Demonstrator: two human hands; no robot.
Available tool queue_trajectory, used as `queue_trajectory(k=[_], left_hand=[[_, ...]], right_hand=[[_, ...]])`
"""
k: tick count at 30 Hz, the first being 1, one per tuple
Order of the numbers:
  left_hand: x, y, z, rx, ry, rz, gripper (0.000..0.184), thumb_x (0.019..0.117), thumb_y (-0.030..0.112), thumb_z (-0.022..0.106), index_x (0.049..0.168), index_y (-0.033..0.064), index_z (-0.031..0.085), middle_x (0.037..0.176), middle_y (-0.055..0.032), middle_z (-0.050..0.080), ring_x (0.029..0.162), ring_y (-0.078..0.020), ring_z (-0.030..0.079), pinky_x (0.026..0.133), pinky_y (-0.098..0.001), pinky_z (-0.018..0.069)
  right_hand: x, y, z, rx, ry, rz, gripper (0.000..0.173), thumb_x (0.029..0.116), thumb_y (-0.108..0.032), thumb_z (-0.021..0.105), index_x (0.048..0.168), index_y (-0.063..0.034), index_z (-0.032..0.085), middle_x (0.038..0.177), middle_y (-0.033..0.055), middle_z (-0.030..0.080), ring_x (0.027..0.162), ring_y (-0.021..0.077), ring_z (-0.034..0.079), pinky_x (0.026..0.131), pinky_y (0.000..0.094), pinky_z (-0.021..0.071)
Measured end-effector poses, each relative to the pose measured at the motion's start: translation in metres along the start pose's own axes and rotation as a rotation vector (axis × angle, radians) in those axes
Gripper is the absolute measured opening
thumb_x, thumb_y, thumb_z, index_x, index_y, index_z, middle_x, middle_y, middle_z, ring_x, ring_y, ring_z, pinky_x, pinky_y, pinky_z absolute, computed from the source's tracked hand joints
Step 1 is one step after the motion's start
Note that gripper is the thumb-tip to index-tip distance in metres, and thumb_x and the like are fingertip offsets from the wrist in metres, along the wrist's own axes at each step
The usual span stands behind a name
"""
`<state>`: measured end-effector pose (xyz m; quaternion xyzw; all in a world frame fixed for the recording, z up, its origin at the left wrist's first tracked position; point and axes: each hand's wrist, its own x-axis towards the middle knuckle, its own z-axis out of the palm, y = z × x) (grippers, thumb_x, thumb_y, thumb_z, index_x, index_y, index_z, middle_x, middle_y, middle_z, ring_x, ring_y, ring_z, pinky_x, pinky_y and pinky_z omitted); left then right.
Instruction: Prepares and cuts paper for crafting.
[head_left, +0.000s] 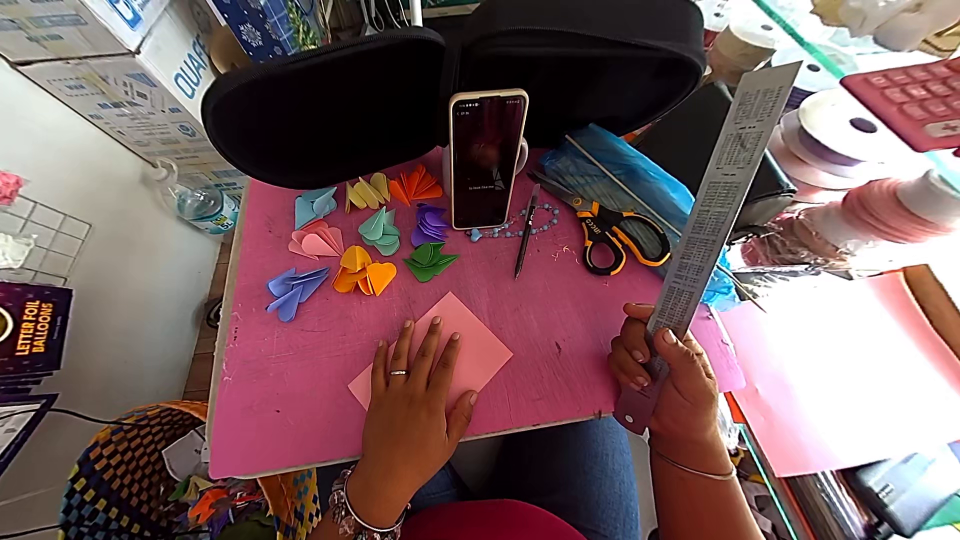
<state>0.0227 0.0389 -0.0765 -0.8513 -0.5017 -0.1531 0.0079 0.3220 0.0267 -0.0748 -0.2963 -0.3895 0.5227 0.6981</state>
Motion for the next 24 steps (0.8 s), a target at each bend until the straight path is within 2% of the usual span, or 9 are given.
queue_trajectory(k=[10, 13, 24], left_hand=[[-0.0003, -0.0001, 0.0005, 0.009, 0.009, 0.004, 0.066, 0.1041, 0.059, 0.026, 0.15, 0.0203, 0.053, 0.159, -0.0079, 0.046, 0.147, -0.0406, 0.039, 0.115, -0.0638, 0.0279], [-0.0005, -0.0005, 0.0007, 0.007, 0.009, 0.004, 0.066, 0.1042, 0.059, 0.026, 0.151, 0.0203, 0.052, 0.159, -0.0079, 0.046, 0.147, -0.0409, 0.038, 0.115, -0.064, 0.0273], [-0.0002, 0.0002, 0.0007, 0.01, 0.005, 0.001, 0.066, 0.1041, 0.059, 0.026, 0.15, 0.0207, 0.053, 0.159, -0.0078, 0.046, 0.147, -0.0407, 0.038, 0.115, -0.0632, 0.0273]], right_hand=[[-0.0005, -0.0003, 0.0, 0.006, 0.0, -0.003, 0.031, 0.1044, -0.028, 0.057, 0.126, -0.0065, 0.063, 0.075, -0.0054, 0.061, 0.053, 0.0022, 0.053, 0.048, 0.0152, 0.0458], [-0.0004, 0.0, 0.0, -0.004, -0.002, 0.0, 0.031, 0.1043, -0.03, 0.058, 0.126, -0.0089, 0.064, 0.074, -0.0062, 0.061, 0.052, 0.0016, 0.053, 0.048, 0.0149, 0.0456], [-0.0006, -0.0004, 0.0006, 0.007, 0.003, -0.001, 0.032, 0.1039, -0.03, 0.059, 0.126, -0.0079, 0.064, 0.074, -0.0056, 0.061, 0.052, 0.0021, 0.053, 0.048, 0.0152, 0.0458]])
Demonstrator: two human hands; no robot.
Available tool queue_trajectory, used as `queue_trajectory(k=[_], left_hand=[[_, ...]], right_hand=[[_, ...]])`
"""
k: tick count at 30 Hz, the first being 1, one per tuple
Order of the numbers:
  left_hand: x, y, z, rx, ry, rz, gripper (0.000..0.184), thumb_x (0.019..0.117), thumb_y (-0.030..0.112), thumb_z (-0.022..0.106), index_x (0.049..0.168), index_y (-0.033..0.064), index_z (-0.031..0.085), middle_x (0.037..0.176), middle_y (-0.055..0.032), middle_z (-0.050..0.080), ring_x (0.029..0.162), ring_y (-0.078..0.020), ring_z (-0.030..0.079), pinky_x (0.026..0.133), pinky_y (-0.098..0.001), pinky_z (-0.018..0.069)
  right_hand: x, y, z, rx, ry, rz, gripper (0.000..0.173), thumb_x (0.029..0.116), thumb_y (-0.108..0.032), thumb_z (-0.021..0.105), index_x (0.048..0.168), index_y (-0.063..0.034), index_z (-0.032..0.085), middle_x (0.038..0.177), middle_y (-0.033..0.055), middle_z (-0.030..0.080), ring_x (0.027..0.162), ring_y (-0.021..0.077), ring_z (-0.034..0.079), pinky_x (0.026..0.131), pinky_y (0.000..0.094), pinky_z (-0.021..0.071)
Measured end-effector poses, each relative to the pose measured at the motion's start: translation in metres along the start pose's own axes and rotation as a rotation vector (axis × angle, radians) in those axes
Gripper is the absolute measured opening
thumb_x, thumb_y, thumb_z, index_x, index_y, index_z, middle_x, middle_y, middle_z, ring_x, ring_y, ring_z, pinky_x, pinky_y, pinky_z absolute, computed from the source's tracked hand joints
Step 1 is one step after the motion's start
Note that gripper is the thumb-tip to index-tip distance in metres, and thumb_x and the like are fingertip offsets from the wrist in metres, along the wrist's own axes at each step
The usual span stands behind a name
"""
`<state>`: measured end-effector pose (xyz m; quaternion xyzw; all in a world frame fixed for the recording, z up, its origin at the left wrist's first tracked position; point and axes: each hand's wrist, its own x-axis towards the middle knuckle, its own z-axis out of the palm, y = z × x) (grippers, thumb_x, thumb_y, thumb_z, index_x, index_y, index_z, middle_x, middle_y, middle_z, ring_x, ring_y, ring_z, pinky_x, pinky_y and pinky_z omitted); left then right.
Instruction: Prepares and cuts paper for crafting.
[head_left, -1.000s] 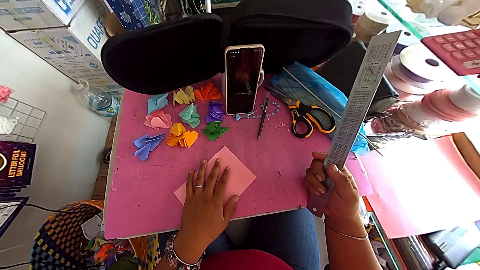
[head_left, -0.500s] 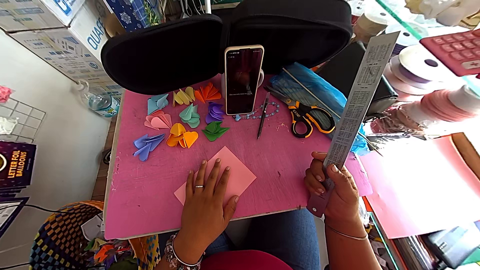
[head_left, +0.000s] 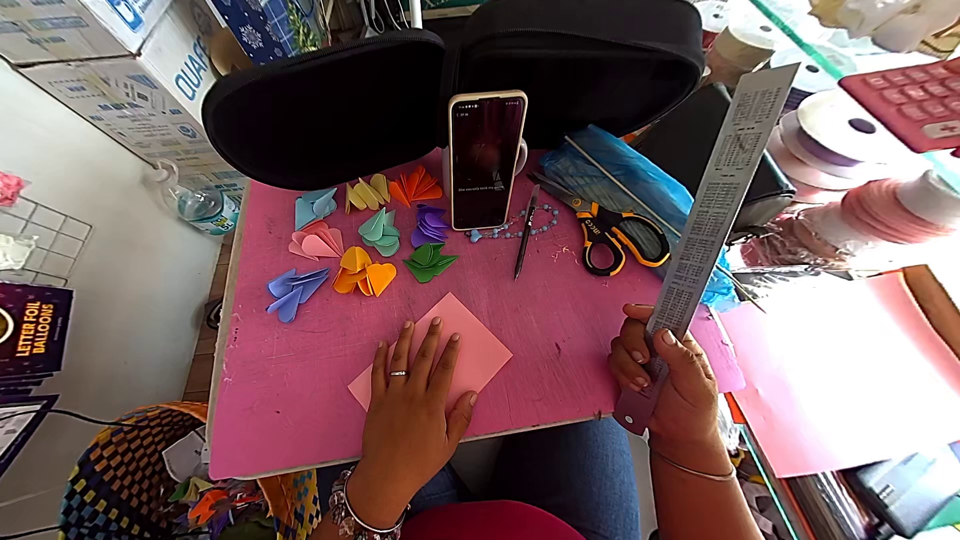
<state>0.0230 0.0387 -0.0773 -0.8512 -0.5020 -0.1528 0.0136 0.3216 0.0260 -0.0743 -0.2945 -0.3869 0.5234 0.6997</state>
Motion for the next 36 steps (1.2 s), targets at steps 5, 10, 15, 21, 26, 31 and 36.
queue_trajectory(k=[5, 10, 15, 21, 26, 31, 36], left_hand=[[0.0001, -0.0004, 0.0007, 0.0, 0.012, 0.001, 0.066, 0.1042, 0.06, 0.026, 0.151, 0.0211, 0.052, 0.159, -0.0078, 0.046, 0.148, -0.0406, 0.038, 0.115, -0.0633, 0.0274], [-0.0001, -0.0001, -0.0003, -0.001, 0.001, 0.002, 0.066, 0.1042, 0.059, 0.026, 0.15, 0.0208, 0.053, 0.159, -0.008, 0.046, 0.148, -0.0408, 0.038, 0.115, -0.0633, 0.0272], [-0.0003, -0.0001, 0.0002, -0.004, 0.008, 0.0, 0.066, 0.1041, 0.059, 0.026, 0.15, 0.0211, 0.053, 0.159, -0.0076, 0.046, 0.148, -0.0405, 0.038, 0.115, -0.0633, 0.0276], [-0.0003, -0.0003, 0.0003, -0.003, 0.005, 0.001, 0.066, 0.1041, 0.06, 0.026, 0.15, 0.0208, 0.052, 0.159, -0.008, 0.046, 0.148, -0.0408, 0.038, 0.115, -0.0635, 0.027], [-0.0002, -0.0004, 0.0005, -0.002, 0.006, -0.001, 0.066, 0.104, 0.06, 0.026, 0.151, 0.0211, 0.052, 0.159, -0.0075, 0.046, 0.148, -0.0404, 0.038, 0.115, -0.0629, 0.027], [-0.0007, -0.0006, -0.0002, 0.0, -0.001, -0.001, 0.066, 0.104, 0.06, 0.026, 0.15, 0.0207, 0.053, 0.159, -0.0077, 0.046, 0.148, -0.0405, 0.038, 0.115, -0.0631, 0.0276], [0.0007, -0.001, -0.0014, -0.008, 0.002, 0.01, 0.066, 0.1037, 0.059, 0.028, 0.15, 0.02, 0.054, 0.159, -0.0082, 0.047, 0.147, -0.0414, 0.039, 0.114, -0.0641, 0.0288]], right_hand=[[0.0002, 0.0005, -0.0002, 0.007, 0.007, 0.006, 0.031, 0.1035, -0.03, 0.059, 0.125, -0.0082, 0.064, 0.073, -0.0056, 0.061, 0.052, 0.0022, 0.053, 0.048, 0.0151, 0.0459], [-0.0001, 0.0004, -0.0008, 0.008, 0.001, 0.009, 0.032, 0.1035, -0.031, 0.059, 0.126, -0.0081, 0.064, 0.073, -0.0054, 0.061, 0.052, 0.0021, 0.053, 0.048, 0.015, 0.046], [-0.0002, 0.0006, -0.0005, -0.003, 0.005, 0.002, 0.031, 0.1038, -0.03, 0.059, 0.125, -0.009, 0.064, 0.073, -0.006, 0.061, 0.052, 0.0018, 0.053, 0.048, 0.0151, 0.0458], [-0.0003, 0.0009, -0.0004, -0.008, 0.005, 0.002, 0.031, 0.1039, -0.03, 0.058, 0.126, -0.009, 0.064, 0.073, -0.0064, 0.061, 0.052, 0.0017, 0.053, 0.048, 0.0148, 0.0458], [-0.0002, 0.0006, 0.0, -0.005, 0.004, -0.001, 0.031, 0.1039, -0.03, 0.059, 0.126, -0.0089, 0.064, 0.073, -0.0062, 0.061, 0.052, 0.0016, 0.053, 0.048, 0.0148, 0.0458], [0.0, 0.0007, 0.0004, -0.001, 0.006, 0.004, 0.031, 0.1036, -0.031, 0.059, 0.125, -0.0088, 0.064, 0.073, -0.0062, 0.061, 0.052, 0.0017, 0.053, 0.048, 0.015, 0.046], [-0.0021, -0.0046, 0.0047, -0.042, 0.056, 0.007, 0.027, 0.1053, -0.028, 0.056, 0.124, -0.0093, 0.064, 0.071, -0.0066, 0.059, 0.05, 0.0019, 0.051, 0.046, 0.0148, 0.045]])
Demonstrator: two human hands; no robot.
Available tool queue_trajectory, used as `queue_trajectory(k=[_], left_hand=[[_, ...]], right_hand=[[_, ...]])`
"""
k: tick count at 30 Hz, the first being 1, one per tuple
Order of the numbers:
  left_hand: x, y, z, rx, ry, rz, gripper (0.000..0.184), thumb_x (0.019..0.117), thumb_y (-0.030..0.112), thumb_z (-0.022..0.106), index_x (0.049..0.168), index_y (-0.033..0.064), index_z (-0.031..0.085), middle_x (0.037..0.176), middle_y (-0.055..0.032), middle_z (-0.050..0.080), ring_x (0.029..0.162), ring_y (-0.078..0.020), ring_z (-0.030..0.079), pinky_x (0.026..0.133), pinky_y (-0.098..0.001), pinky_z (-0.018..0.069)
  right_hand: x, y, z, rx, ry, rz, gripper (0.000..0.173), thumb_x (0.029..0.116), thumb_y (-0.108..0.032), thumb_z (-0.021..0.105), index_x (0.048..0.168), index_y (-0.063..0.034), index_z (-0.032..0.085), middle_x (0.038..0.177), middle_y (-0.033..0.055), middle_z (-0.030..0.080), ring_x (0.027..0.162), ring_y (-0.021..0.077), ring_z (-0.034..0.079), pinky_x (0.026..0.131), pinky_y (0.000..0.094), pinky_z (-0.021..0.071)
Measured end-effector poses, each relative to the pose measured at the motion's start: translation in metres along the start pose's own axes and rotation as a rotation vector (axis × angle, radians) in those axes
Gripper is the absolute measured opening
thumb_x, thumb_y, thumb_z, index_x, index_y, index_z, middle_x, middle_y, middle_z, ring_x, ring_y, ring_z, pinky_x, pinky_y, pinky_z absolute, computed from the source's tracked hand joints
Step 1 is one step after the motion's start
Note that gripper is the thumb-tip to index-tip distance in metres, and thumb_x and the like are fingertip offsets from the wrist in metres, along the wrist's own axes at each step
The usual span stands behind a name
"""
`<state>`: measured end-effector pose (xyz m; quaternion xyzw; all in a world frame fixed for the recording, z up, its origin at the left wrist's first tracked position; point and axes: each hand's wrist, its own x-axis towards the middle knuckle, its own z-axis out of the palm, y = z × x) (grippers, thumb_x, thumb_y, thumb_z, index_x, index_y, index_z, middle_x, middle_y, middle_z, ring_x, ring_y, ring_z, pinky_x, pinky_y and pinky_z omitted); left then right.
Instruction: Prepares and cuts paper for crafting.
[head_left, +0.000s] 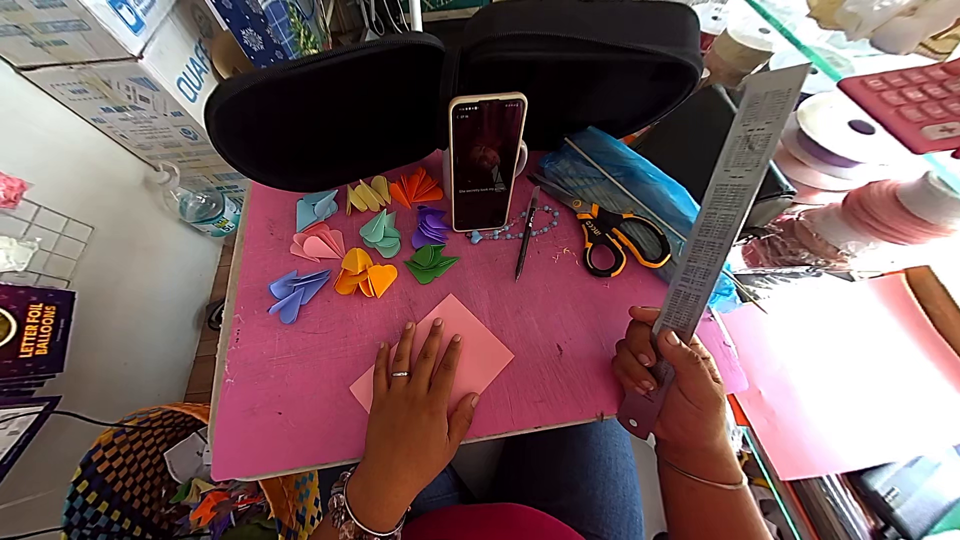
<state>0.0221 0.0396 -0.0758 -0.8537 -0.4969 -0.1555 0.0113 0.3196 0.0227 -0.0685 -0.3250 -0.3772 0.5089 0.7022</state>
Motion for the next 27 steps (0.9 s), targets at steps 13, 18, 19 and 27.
queue_trajectory(k=[13, 18, 19, 27], left_hand=[[0.023, 0.005, -0.014, -0.119, -0.003, 0.046, 0.063, 0.1041, 0.055, 0.034, 0.148, 0.0139, 0.054, 0.158, -0.0087, 0.047, 0.146, -0.0405, 0.041, 0.114, -0.0646, 0.0306], [0.02, 0.016, 0.0, -0.09, -0.002, -0.008, 0.07, 0.1034, 0.056, 0.035, 0.151, 0.0062, 0.05, 0.158, -0.0117, 0.046, 0.146, -0.0408, 0.041, 0.115, -0.0639, 0.0302], [0.019, 0.016, 0.002, -0.079, -0.009, -0.011, 0.071, 0.1034, 0.057, 0.034, 0.151, 0.0055, 0.049, 0.159, -0.0118, 0.046, 0.147, -0.0403, 0.04, 0.115, -0.0635, 0.0298], [0.018, 0.01, 0.002, -0.113, -0.018, -0.006, 0.075, 0.1022, 0.058, 0.038, 0.155, 0.0051, 0.042, 0.159, -0.0154, 0.044, 0.148, -0.0387, 0.039, 0.117, -0.062, 0.0285]], right_hand=[[-0.085, -0.049, 0.026, -0.946, -0.087, 0.275, 0.034, 0.0998, -0.019, 0.062, 0.125, 0.0035, 0.061, 0.093, -0.0071, 0.068, 0.078, -0.0076, 0.06, 0.071, 0.014, 0.0529], [-0.112, -0.027, 0.035, -1.017, -0.132, 0.274, 0.054, 0.0987, -0.011, 0.062, 0.145, 0.0115, 0.046, 0.1, 0.0116, 0.071, 0.077, 0.002, 0.062, 0.072, 0.0199, 0.0543], [-0.115, -0.025, 0.035, -1.041, -0.149, 0.265, 0.054, 0.0986, -0.011, 0.062, 0.146, 0.0105, 0.046, 0.103, 0.0138, 0.071, 0.078, 0.0035, 0.063, 0.074, 0.0208, 0.0549], [-0.123, -0.021, 0.044, -1.224, -0.238, 0.228, 0.045, 0.1005, -0.018, 0.062, 0.14, 0.0025, 0.06, 0.111, 0.021, 0.072, 0.088, 0.0185, 0.07, 0.08, 0.0307, 0.0581]])
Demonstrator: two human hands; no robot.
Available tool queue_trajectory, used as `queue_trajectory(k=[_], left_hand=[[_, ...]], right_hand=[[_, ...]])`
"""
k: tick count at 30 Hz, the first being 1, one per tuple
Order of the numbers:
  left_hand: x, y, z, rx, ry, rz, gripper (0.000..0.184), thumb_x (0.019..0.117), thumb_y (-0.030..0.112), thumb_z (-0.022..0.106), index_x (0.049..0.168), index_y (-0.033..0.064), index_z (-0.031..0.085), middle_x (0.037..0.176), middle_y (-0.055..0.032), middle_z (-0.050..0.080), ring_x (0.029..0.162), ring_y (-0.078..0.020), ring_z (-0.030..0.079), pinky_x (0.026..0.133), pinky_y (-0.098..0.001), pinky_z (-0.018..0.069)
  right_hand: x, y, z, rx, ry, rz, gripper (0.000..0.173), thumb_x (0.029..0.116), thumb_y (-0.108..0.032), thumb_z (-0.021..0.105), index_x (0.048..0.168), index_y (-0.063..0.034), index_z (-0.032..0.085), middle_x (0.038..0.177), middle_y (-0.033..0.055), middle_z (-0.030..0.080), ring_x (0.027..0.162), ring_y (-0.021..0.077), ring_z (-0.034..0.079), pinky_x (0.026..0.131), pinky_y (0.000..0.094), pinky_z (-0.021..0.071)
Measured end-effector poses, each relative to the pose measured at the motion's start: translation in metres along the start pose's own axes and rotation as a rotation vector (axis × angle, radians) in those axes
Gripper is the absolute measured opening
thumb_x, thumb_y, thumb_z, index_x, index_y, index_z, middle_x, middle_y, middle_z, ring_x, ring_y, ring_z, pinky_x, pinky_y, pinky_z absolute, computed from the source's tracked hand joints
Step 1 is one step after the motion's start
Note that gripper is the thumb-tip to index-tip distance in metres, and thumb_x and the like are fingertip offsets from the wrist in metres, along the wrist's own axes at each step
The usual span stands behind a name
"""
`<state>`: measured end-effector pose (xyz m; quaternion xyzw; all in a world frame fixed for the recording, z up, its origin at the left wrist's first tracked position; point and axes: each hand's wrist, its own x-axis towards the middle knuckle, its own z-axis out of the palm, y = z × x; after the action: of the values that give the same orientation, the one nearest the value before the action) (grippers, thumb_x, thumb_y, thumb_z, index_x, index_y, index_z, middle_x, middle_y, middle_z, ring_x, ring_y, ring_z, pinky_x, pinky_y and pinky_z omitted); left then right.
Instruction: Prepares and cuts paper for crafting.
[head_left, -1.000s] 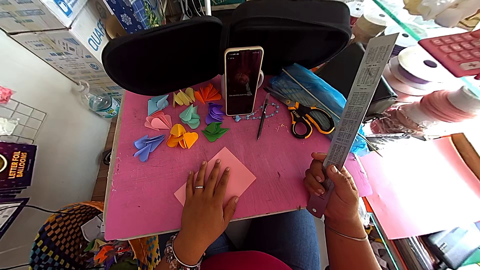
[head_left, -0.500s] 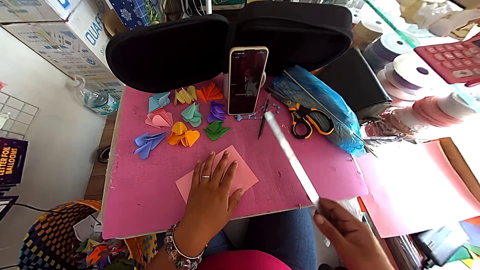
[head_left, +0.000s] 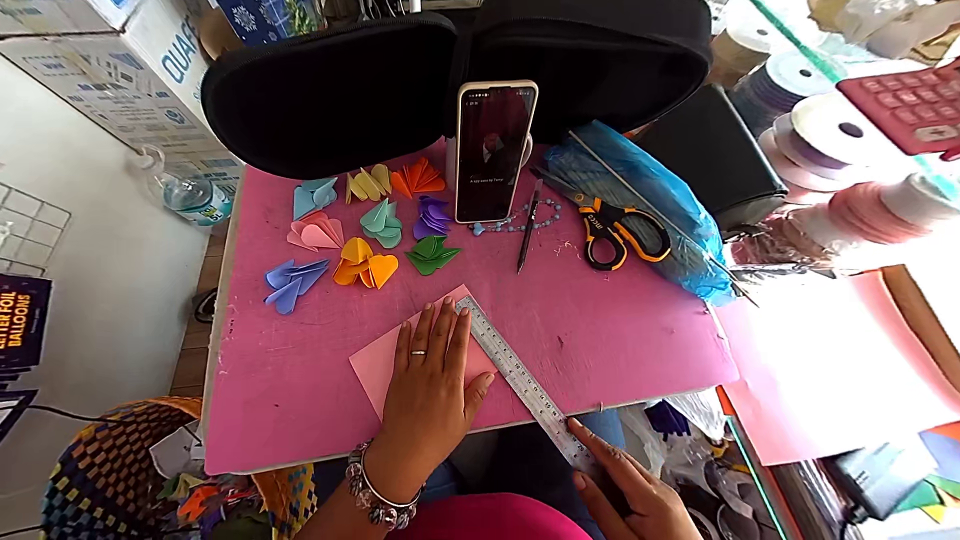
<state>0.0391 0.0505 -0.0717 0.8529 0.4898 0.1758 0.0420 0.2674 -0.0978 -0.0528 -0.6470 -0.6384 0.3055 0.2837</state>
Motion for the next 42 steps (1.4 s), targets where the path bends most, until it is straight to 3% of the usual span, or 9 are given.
queue_trajectory(k=[4, 11, 42], left_hand=[[0.0, 0.0, 0.0, 0.034, -0.026, 0.01, 0.071, 0.1028, 0.057, 0.036, 0.154, 0.0089, 0.046, 0.161, -0.0123, 0.041, 0.149, -0.0396, 0.037, 0.117, -0.0627, 0.0277], [0.001, -0.001, 0.0, 0.052, -0.044, 0.013, 0.07, 0.1038, 0.059, 0.032, 0.154, 0.0111, 0.047, 0.161, -0.0087, 0.042, 0.149, -0.0395, 0.038, 0.116, -0.0629, 0.029], [0.004, 0.0, 0.001, 0.087, -0.065, -0.011, 0.072, 0.1032, 0.059, 0.03, 0.156, 0.013, 0.045, 0.161, -0.0056, 0.043, 0.15, -0.0378, 0.035, 0.116, -0.0615, 0.0265]], right_hand=[[0.0, -0.005, 0.002, -0.04, -0.015, 0.012, 0.044, 0.1009, -0.019, 0.061, 0.14, 0.0012, 0.06, 0.103, 0.0208, 0.071, 0.08, 0.0235, 0.069, 0.072, 0.0371, 0.0584], [0.01, -0.007, 0.006, -0.07, -0.008, 0.002, 0.044, 0.102, -0.022, 0.059, 0.142, -0.0035, 0.06, 0.1, 0.0174, 0.07, 0.073, 0.0202, 0.067, 0.063, 0.0346, 0.0566], [0.01, -0.004, 0.013, -0.002, -0.014, 0.014, 0.046, 0.1029, -0.024, 0.059, 0.144, -0.0047, 0.059, 0.102, 0.0181, 0.071, 0.075, 0.0205, 0.067, 0.065, 0.0336, 0.0573]])
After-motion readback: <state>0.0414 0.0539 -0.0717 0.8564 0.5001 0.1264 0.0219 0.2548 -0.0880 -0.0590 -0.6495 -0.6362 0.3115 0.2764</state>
